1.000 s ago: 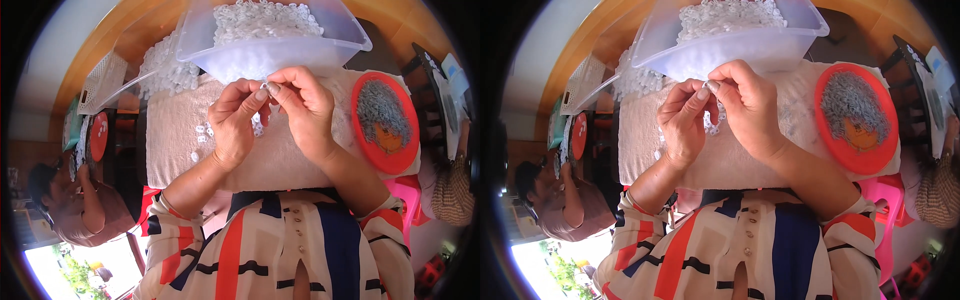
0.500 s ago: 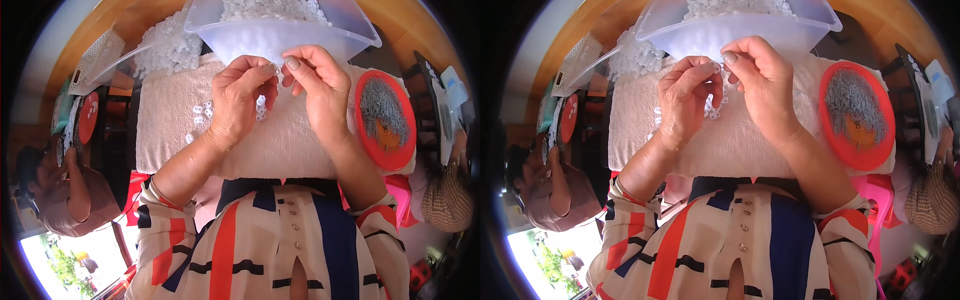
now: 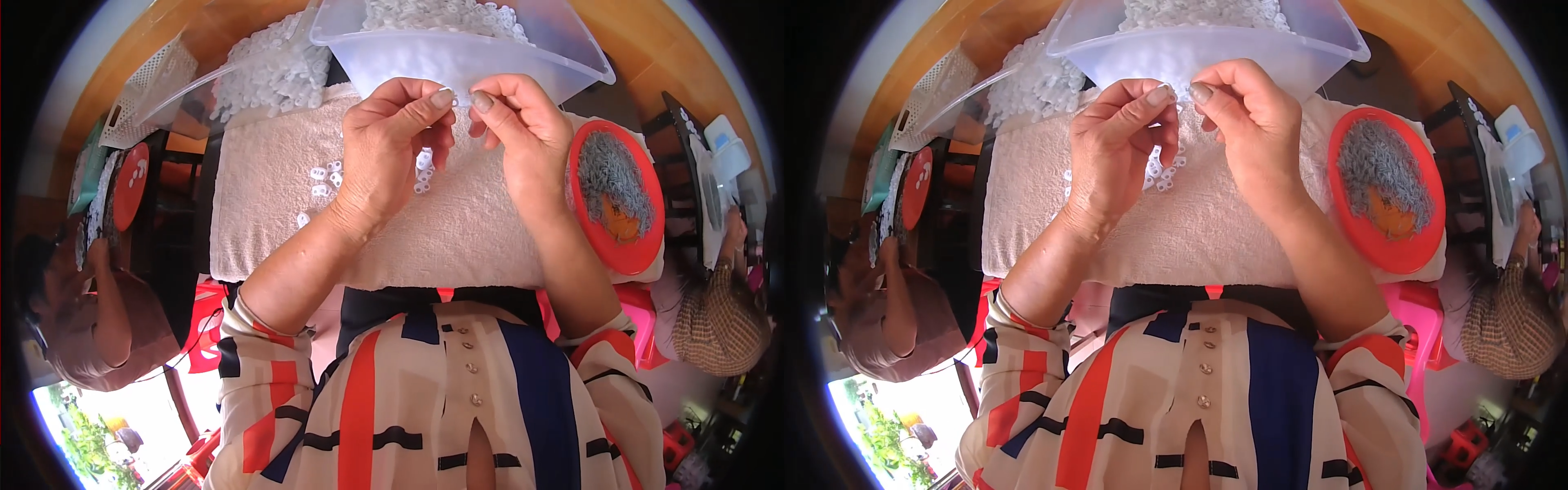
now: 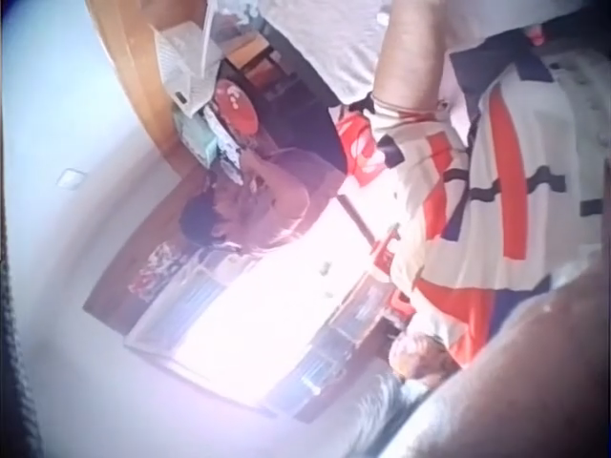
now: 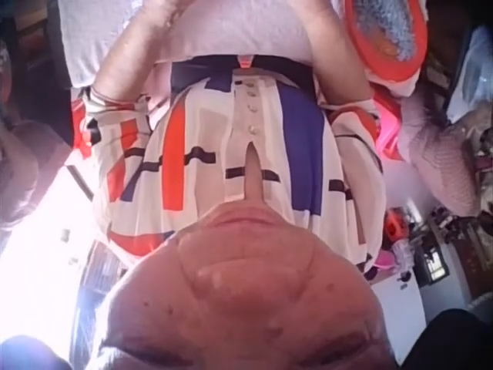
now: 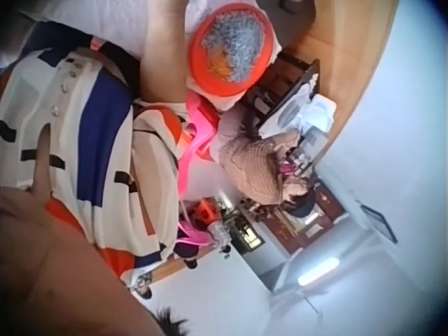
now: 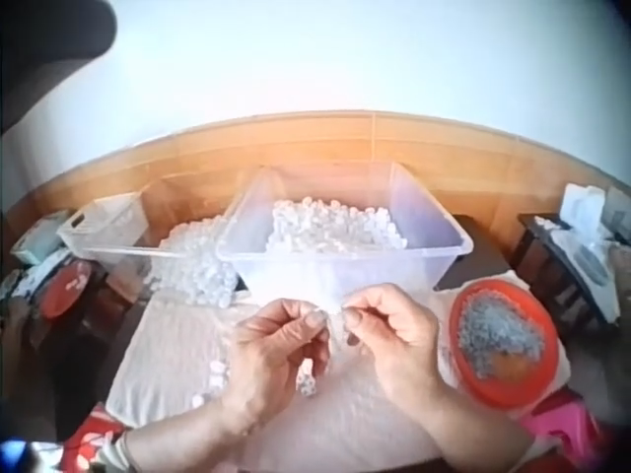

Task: Inspecting and sorting small white plastic rings on a workstation table.

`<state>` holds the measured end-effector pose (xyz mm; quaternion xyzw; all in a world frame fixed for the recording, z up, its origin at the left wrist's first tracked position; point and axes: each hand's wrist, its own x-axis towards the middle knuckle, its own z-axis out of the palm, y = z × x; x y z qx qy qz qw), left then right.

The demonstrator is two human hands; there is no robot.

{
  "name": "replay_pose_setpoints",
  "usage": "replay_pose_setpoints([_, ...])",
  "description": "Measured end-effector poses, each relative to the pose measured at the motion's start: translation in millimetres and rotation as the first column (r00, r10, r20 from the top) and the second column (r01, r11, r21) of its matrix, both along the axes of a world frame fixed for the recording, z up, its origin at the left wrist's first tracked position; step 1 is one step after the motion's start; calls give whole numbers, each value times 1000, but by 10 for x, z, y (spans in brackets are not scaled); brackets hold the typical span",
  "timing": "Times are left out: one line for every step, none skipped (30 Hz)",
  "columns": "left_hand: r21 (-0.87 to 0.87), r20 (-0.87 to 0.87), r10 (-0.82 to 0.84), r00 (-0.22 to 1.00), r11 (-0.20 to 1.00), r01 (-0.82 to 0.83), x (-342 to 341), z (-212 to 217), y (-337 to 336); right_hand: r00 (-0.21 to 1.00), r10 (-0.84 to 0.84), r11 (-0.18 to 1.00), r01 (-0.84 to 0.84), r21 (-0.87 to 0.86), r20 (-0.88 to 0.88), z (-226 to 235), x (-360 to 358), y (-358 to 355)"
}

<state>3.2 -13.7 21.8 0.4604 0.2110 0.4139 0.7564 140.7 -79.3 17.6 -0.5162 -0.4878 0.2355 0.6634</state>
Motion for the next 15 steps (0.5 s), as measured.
replay_pose_setpoints([-2,0,1,1000,1000,-1,0,-6,6,1000,4,1000,-4,5,-8,3,3,-6])
replay_pose_setpoints([11,-5,-8,1000,1000,8,3,-11,9,1000,5,1000,-5,4,-9,17,-4,-10])
replay_pose_setpoints([24,-12,-17,1000,1000,17,5,-16,10,1000,7,1000,-7,-3,-15,36,-14,-14])
replay_pose_setpoints([23,-14,-17,1000,1000,17,7,-23,8,1000,8,1000,-9,-11,-21,41,-18,-17])
replay_pose_setpoints([24,-24,-24,999,999,24,7,-29,3,1000,8,1000,-8,-11,-24,29,-20,-15])
replay_pose_setpoints([24,-33,-31,999,999,31,7,-35,-2,1000,3,1000,-3,4,18,14,-21,-13])
replay_pose_setpoints([24,-34,-31,999,999,32,15,-33,-9,998,-2,1000,1,20,60,5,-15,-10])
replay_pose_setpoints([14,-25,-28,999,1000,28,24,-31,-19,998,-3,1000,2,21,60,-5,-8,-13])
replay_pose_setpoints([3,-16,-24,1000,1000,24,28,-30,-25,996,0,1000,-2,22,94,-17,-1,-18])
replay_pose_setpoints([4,-16,-23,1000,1000,23,26,-31,-29,992,5,1000,-8,23,129,-27,3,-19])
replay_pose_setpoints([21,-32,-20,999,1000,21,22,-34,-31,992,7,1000,-10,23,129,-31,3,-16])
replay_pose_setpoints([38,-47,-17,999,999,18,19,-36,-31,991,8,1000,-11,25,132,-35,3,-13])
replay_pose_setpoints([37,-46,-15,999,999,17,18,-36,-31,991,10,1000,-13,26,136,-38,3,-14])
replay_pose_setpoints([29,-45,-14,999,999,15,18,-35,-29,991,11,1000,-15,25,136,-43,2,-18])
replay_pose_setpoints([21,-43,-12,999,1000,13,18,-35,-29,992,-8,999,2,46,129,-49,0,-25])
